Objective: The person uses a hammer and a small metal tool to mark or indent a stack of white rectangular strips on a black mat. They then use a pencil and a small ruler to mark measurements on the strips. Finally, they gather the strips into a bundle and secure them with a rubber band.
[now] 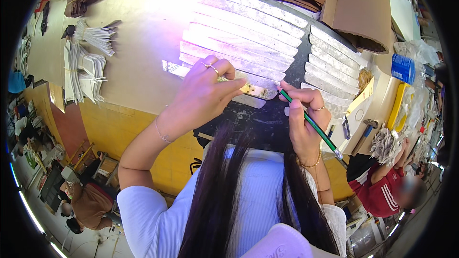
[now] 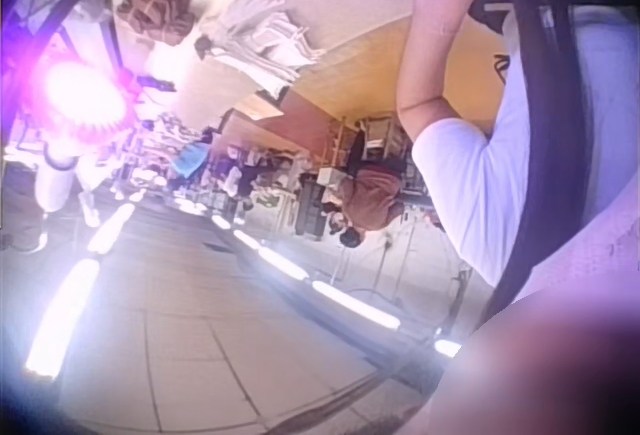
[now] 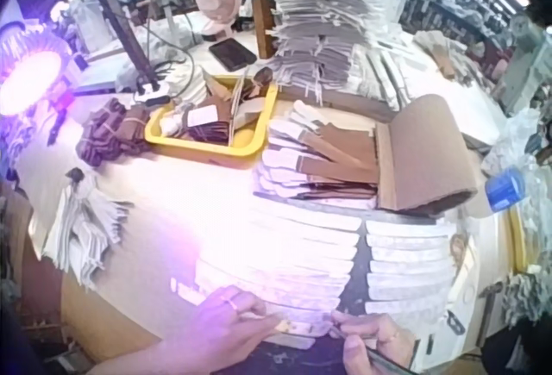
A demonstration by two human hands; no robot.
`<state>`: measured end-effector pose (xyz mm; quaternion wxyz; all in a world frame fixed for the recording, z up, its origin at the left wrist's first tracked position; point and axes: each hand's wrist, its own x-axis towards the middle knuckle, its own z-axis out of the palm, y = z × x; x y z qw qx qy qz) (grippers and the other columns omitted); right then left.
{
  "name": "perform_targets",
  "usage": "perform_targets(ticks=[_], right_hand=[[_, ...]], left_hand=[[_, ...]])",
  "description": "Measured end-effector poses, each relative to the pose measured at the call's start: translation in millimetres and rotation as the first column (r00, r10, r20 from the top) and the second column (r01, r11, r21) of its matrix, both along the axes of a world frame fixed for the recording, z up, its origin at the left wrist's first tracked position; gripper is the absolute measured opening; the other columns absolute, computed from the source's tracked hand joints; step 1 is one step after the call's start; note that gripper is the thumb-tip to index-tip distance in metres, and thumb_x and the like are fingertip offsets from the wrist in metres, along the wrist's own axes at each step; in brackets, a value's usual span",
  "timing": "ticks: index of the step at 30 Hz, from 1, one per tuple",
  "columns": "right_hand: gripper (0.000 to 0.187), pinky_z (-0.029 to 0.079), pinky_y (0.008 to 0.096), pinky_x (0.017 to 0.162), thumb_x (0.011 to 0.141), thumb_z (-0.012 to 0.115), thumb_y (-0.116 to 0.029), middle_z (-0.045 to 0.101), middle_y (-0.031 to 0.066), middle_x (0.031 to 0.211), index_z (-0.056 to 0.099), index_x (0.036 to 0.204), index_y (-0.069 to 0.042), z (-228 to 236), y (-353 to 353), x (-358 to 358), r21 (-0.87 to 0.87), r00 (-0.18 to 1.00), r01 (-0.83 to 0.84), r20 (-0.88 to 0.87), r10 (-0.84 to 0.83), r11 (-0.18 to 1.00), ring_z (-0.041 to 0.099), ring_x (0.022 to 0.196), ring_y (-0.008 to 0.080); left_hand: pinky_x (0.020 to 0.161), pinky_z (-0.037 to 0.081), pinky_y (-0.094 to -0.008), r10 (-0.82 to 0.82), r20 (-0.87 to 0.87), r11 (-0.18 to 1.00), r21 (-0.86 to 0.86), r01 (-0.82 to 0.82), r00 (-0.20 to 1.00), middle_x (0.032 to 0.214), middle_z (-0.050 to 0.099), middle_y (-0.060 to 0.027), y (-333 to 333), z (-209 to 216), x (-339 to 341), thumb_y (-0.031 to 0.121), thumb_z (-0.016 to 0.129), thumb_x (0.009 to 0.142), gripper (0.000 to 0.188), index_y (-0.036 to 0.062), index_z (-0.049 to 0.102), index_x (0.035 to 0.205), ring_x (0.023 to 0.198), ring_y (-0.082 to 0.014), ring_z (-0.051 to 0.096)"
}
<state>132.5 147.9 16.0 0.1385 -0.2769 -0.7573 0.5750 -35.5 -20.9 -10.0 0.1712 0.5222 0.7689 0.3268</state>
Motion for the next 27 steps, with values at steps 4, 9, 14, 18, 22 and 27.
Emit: perform_targets(ticks=[4, 9, 14, 18, 22, 27], right_hand=[[0.009, 0.056, 0.0326, 0.086, 0.095, 0.061, -0.007, 0.074, 0.0208, 0.098, 0.062, 0.098, 0.002, 2.1, 0.3, 0.4, 0.01, 1.0, -0.018, 0.0, 0.018, 1.0, 0.073, 0.104, 0.0274], [0.008, 0.056, 0.0328, 0.086, 0.095, 0.06, -0.006, 0.074, 0.0202, 0.097, 0.062, 0.097, 0.002, 1.2, 0.2, -0.6, 0.037, 0.999, -0.034, -0.013, 0.035, 0.999, 0.073, 0.105, 0.0282], [0.007, 0.056, 0.0327, 0.085, 0.094, 0.06, -0.004, 0.074, 0.0205, 0.099, 0.062, 0.096, 0.002, 0.0, 1.3, -0.2, 0.082, 0.997, -0.072, -0.009, 0.073, 0.994, 0.074, 0.102, 0.0275], [0.006, 0.056, 0.0323, 0.084, 0.093, 0.061, -0.004, 0.074, 0.0212, 0.1, 0.062, 0.096, 0.002, 0.1, 1.5, -0.5, 0.092, 0.997, -0.081, -0.001, 0.081, 0.992, 0.074, 0.1, 0.0267], [0.005, 0.057, 0.0319, 0.082, 0.092, 0.061, -0.002, 0.074, 0.0214, 0.101, 0.062, 0.096, 0.002, 1.4, 0.7, -1.7, 0.094, 0.996, -0.092, 0.012, 0.091, 0.991, 0.075, 0.098, 0.0264], [0.006, 0.057, 0.0317, 0.078, 0.09, 0.062, 0.0, 0.074, 0.0201, 0.099, 0.062, 0.096, 0.002, -0.7, -3.6, -4.3, 0.104, 0.987, -0.158, 0.019, 0.157, 0.982, 0.075, 0.093, 0.026]], left_hand=[[0.078, 0.046, -0.0374, -0.005, 0.006, 1.0, 0.002, 0.005, 1.0, 0.091, 0.058, -0.0035, -0.3, -1.9, 0.3, 0.012, 0.081, 0.078, 0.025, 0.0129, 0.077, 0.102, 0.088, -0.0246, 0.055], [0.078, 0.046, -0.0373, -0.005, 0.013, 1.0, 0.009, 0.005, 1.0, 0.09, 0.058, -0.0037, -1.1, -3.5, -0.1, 0.012, 0.081, 0.077, 0.025, 0.0125, 0.078, 0.101, 0.088, -0.0246, 0.055], [0.077, 0.047, -0.0374, -0.002, 0.021, 1.0, 0.01, 0.002, 1.0, 0.09, 0.058, -0.0038, -1.8, -4.3, 0.0, 0.011, 0.082, 0.076, 0.025, 0.0124, 0.078, 0.101, 0.088, -0.0247, 0.056], [0.077, 0.047, -0.0375, -0.004, 0.02, 1.0, 0.023, 0.004, 1.0, 0.09, 0.058, -0.004, -1.5, -4.1, 0.2, 0.01, 0.081, 0.076, 0.025, 0.0123, 0.077, 0.101, 0.088, -0.025, 0.056], [0.077, 0.047, -0.0375, -0.012, 0.017, 1.0, 0.028, 0.011, 1.0, 0.091, 0.057, -0.0045, -0.9, -3.8, -0.2, 0.009, 0.081, 0.076, 0.025, 0.0122, 0.077, 0.101, 0.088, -0.0255, 0.055], [0.076, 0.046, -0.0376, -0.018, 0.014, 0.999, 0.033, 0.017, 1.0, 0.091, 0.057, -0.0049, -1.0, -4.0, 0.0, 0.009, 0.08, 0.077, 0.025, 0.0123, 0.077, 0.101, 0.087, -0.0262, 0.055]])
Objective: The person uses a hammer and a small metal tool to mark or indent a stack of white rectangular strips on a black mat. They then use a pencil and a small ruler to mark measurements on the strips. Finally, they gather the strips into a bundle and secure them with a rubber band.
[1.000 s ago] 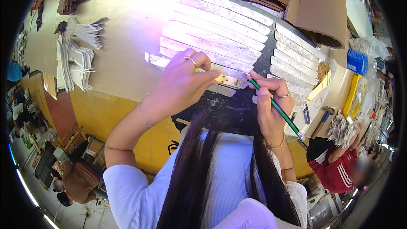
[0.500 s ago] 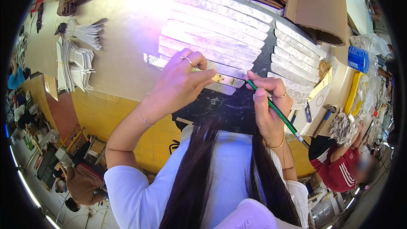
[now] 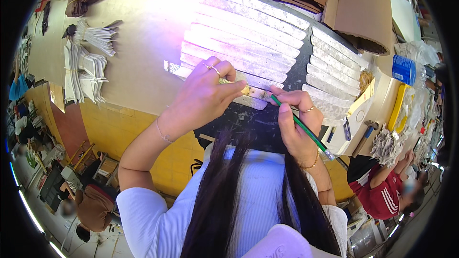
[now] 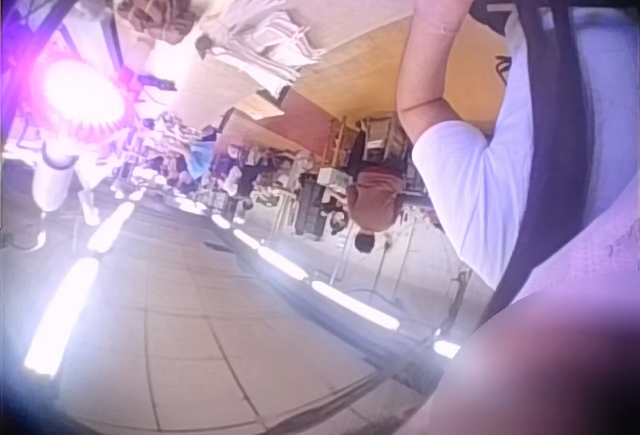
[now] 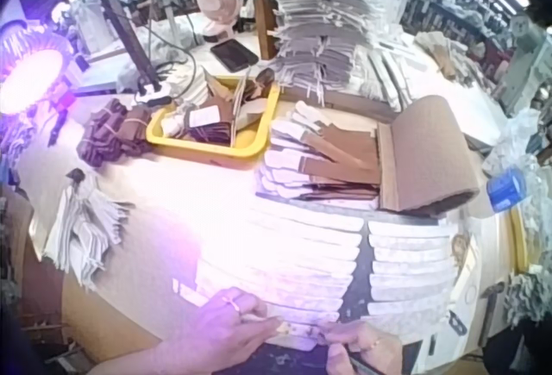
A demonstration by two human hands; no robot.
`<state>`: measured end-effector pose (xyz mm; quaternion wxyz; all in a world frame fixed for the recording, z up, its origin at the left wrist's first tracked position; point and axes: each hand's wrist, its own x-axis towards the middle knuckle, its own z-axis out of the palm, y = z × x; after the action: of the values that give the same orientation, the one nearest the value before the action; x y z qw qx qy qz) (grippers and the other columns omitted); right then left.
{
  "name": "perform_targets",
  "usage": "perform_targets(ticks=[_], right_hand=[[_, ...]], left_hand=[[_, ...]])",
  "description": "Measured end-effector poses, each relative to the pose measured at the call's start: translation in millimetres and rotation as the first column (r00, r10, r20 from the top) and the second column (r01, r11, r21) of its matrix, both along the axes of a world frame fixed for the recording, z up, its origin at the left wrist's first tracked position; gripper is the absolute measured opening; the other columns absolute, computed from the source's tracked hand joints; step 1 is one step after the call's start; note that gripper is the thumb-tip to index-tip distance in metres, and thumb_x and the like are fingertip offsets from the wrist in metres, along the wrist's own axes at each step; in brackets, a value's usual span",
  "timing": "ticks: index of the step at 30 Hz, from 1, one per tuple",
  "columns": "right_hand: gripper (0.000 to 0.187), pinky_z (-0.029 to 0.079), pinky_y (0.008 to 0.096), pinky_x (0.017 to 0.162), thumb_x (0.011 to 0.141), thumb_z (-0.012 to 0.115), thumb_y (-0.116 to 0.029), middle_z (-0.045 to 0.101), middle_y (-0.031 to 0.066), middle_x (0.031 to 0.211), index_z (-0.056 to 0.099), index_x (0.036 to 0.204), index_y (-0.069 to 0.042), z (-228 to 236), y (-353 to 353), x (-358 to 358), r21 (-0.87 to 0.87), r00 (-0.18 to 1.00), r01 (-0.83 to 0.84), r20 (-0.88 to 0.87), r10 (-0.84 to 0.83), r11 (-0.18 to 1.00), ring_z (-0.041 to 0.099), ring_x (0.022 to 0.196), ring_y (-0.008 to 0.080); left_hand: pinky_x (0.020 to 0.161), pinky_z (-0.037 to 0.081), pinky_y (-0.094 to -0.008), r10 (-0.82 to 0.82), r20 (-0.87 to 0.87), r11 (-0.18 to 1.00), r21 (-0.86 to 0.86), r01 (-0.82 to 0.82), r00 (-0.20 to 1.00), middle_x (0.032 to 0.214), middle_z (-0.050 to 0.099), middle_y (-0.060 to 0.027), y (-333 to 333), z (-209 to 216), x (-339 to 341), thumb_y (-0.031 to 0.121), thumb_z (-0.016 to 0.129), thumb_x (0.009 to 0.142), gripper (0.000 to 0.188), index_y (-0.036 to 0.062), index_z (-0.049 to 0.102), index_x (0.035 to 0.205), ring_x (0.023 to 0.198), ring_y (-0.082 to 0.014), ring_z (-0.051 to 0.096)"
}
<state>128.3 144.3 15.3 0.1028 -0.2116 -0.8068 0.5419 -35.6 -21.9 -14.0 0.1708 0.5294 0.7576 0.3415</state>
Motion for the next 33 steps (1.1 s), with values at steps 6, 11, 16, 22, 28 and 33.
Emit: perform_targets(ticks=[6, 11, 16, 22, 28, 33], right_hand=[[0.011, 0.057, 0.0328, 0.066, 0.084, 0.067, 0.003, 0.073, 0.0173, 0.09, 0.062, 0.093, 0.0, -8, -11, -11, 0.104, 0.998, -0.059, -0.015, 0.061, 0.993, 0.074, 0.078, 0.0287], [0.014, 0.056, 0.0348, 0.06, 0.082, 0.07, 0.0, 0.073, 0.015, 0.089, 0.063, 0.094, -0.002, -10, -15, -18, 0.251, 0.995, -0.089, -0.024, 0.098, 0.964, 0.072, 0.069, 0.0285], [0.015, 0.056, 0.0348, 0.059, 0.082, 0.072, -0.003, 0.072, 0.0136, 0.087, 0.063, 0.094, -0.002, -5, -16, -20, 0.319, 0.991, -0.135, 0.052, 0.125, 0.938, 0.071, 0.067, 0.0291], [0.012, 0.056, 0.0341, 0.06, 0.084, 0.071, -0.003, 0.073, 0.0151, 0.089, 0.063, 0.093, -0.001, -3, -17, -20, 0.254, 0.991, -0.12, 0.093, 0.099, 0.96, 0.072, 0.069, 0.0293], [0.009, 0.058, 0.0297, 0.072, 0.088, 0.066, 0.0, 0.076, 0.0188, 0.098, 0.064, 0.096, 0.001, -4, -11, -4, 0.019, 0.997, 0.059, -0.044, -0.058, 0.998, 0.076, 0.082, 0.0233], [0.008, 0.058, 0.0306, 0.079, 0.089, 0.064, -0.001, 0.075, 0.02, 0.103, 0.064, 0.096, 0.002, -4, -7, 5, 0.012, 0.999, 0.035, -0.012, -0.035, 0.999, 0.076, 0.091, 0.0243]], left_hand=[[0.075, 0.046, -0.0376, -0.009, -0.039, 1.0, 0.013, 0.009, 0.999, 0.089, 0.056, -0.005, 0, -2, -1, 0.009, 0.08, 0.077, 0.024, 0.0123, 0.076, 0.101, 0.086, -0.0259, 0.054], [0.074, 0.046, -0.0376, -0.008, -0.044, 1.0, 0.006, 0.008, 0.999, 0.089, 0.055, -0.0052, 1, 0, 0, 0.009, 0.08, 0.077, 0.023, 0.0119, 0.076, 0.099, 0.084, -0.0256, 0.055], [0.074, 0.046, -0.0381, -0.015, -0.063, 1.0, 0.009, 0.016, 0.998, 0.089, 0.055, -0.0054, 1, 0, 0, 0.009, 0.079, 0.076, 0.023, 0.0118, 0.075, 0.099, 0.085, -0.0257, 0.055], [0.076, 0.047, -0.038, -0.021, -0.072, 1.0, -0.007, 0.02, 0.997, 0.09, 0.056, -0.0054, 0, 1, 0, 0.01, 0.079, 0.076, 0.023, 0.0115, 0.075, 0.099, 0.087, -0.0258, 0.056], [0.08, 0.046, -0.0387, 0.006, -0.028, 0.999, 0.044, -0.004, 1.0, 0.09, 0.055, -0.0043, -8, 5, 0, 0.013, 0.077, 0.078, 0.021, 0.0112, 0.073, 0.099, 0.088, -0.0252, 0.056], [0.084, 0.045, -0.0396, 0.019, 0.001, 1.0, 0.014, -0.019, 1.0, 0.09, 0.054, -0.0035, -23, 4, 4, 0.015, 0.078, 0.079, 0.022, 0.011, 0.073, 0.101, 0.09, -0.0244, 0.056]])
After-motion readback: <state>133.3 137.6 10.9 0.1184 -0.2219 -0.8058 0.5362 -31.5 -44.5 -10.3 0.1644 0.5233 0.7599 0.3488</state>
